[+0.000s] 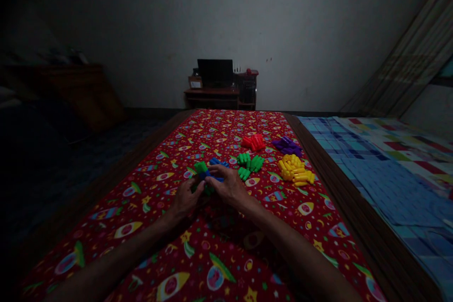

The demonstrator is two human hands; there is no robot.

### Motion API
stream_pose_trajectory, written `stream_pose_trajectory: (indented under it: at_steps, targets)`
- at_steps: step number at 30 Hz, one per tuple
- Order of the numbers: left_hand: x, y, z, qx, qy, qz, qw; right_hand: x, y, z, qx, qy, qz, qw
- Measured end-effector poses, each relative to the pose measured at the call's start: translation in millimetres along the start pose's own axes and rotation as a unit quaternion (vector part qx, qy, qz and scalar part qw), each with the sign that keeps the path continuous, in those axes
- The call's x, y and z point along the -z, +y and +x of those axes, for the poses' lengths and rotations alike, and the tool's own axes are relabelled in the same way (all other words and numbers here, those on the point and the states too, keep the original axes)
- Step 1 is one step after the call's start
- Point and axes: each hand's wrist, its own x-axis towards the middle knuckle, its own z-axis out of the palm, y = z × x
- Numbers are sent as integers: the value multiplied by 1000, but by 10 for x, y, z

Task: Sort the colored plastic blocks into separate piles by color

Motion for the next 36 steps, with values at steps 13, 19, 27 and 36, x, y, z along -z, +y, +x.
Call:
stream_pose_trajectory:
  at_steps: [13,19,27,36]
  targets:
    - [51,-218,-29,-185,10,97,978,567,-145,157,40,-28,-255,966]
    - [45,-282,24,-142,23,94,985,930,248,251,59,105,-349,929]
    - [53,-338,51,-128,28,76,988,925,477,212,128,143,-417,888]
    - [45,-466,42,-121,20,95,988,518,35,89,104,-35,-423,900]
